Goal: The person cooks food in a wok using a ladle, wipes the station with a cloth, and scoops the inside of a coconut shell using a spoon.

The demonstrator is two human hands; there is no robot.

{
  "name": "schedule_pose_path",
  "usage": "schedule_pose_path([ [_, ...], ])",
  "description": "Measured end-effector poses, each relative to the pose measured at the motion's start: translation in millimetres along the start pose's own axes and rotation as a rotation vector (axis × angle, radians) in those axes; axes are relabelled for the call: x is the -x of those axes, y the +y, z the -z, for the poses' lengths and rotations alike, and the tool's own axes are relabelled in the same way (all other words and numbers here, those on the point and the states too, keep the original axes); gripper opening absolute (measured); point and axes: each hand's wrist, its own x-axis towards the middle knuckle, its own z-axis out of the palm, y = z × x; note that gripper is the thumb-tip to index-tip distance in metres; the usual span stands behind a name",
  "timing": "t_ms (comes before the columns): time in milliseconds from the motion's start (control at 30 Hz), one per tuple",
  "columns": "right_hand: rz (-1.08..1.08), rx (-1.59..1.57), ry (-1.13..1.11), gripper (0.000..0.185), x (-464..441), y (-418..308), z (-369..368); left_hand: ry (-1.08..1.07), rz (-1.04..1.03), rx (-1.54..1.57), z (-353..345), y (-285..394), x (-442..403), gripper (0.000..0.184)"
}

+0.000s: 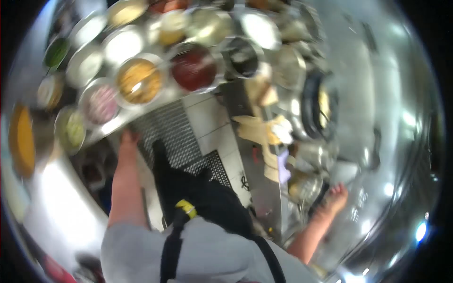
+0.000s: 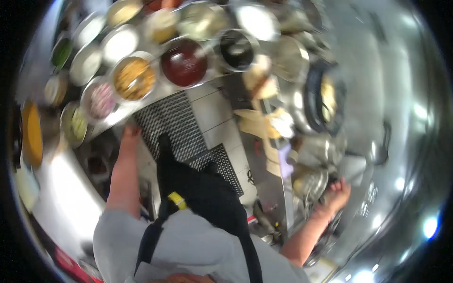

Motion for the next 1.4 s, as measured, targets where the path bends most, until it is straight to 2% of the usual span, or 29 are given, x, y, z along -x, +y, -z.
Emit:
schedule_pose_path([
  [33,0.055,-0.062,-0.07,0.01,-13,11,16,-0.064,0.081,-0.107,3,-16,-23,0.053],
  [67,0.076,-0.092,-0.141,0.019,-9,13,15,-0.371,0.085,-0.083,10,-41,-55,0.05],
  [100,0.146,-0.054,-0.086,0.034,9,11,1,-0.352,0.063,-0.31,-8,-53,-23,0.045],
  [133,0.114,-0.085,-0.072,0.046,28,2,-15,-0.335,0.044,-0.549,-27,-63,15,0.04],
  [167,0.12,-0.073,-0.178,0.048,26,3,-9,-0.319,0.032,-0.775,-49,-71,59,0.036],
  [300,-0.045,-0.048,-0.247,0.061,9,8,8,-0.725,0.0,-1.085,-144,-129,191,0.029],
  [367,-0.132,-0.003,-0.278,0.069,-11,9,17,-1.017,-0.172,-1.376,-192,-155,237,0.021],
  [433,-0.141,0.079,-0.278,0.071,-45,20,26,-1.355,-0.626,-1.424,-231,-188,263,0.029],
  [500,-0.127,0.148,-0.315,0.073,-94,45,35,-1.475,-0.904,-1.371,-283,-190,365,0.034],
  [600,-0.062,0.192,-0.364,0.073,-176,82,37,-1.429,-1.576,-1.535,-346,-222,437,0.044],
  [700,-0.015,0.203,-0.346,0.072,-205,107,13,-1.297,-1.821,-1.757,-392,-268,435,0.065],
  [767,0.037,0.218,-0.349,0.069,-207,130,-1,-1.106,-1.934,-2.054,-414,-290,436,0.08],
  [800,-0.037,0.232,-0.375,0.069,-199,132,-4,-0.997,-1.983,-2.198,-423,-300,435,0.088],
  [833,-0.059,0.145,-0.449,0.07,-192,128,2,-0.954,-1.888,-2.364,-433,-306,434,0.102],
  [867,-0.08,0.057,-0.522,0.071,-189,120,7,-0.936,-1.822,-2.438,-440,-310,434,0.103],
  [933,-0.168,-0.036,-0.493,0.072,-194,93,21,-0.899,-1.668,-2.586,-449,-313,441,0.105],
  [967,-0.215,-0.083,-0.476,0.073,-199,89,28,-0.89,-1.649,-2.631,-452,-314,442,0.106],
  [1067,-0.111,-0.063,-0.409,0.074,-256,112,14,-0.899,-1.651,-2.675,-462,-319,425,0.105],
  [1167,-0.104,-0.022,-0.417,0.074,-285,114,-11,-0.852,-1.625,-2.774,-467,-319,436,0.102],
  [1267,-0.131,0.108,-0.545,0.075,-268,101,-39,-0.878,-1.689,-2.645,-473,-318,402,0.109],
  [1300,-0.165,0.079,-0.57,0.073,-267,102,-38,-0.996,-1.64,-2.458,-479,-308,401,0.096],
  [1367,-0.286,-0.05,-0.559,0.073,-257,81,-25,-1.203,-1.012,-2.353,-508,-278,406,0.086],
  [1400,-0.278,-0.087,-0.513,0.073,-261,86,-23,-1.258,-0.722,-2.243,-520,-255,404,0.08],
])
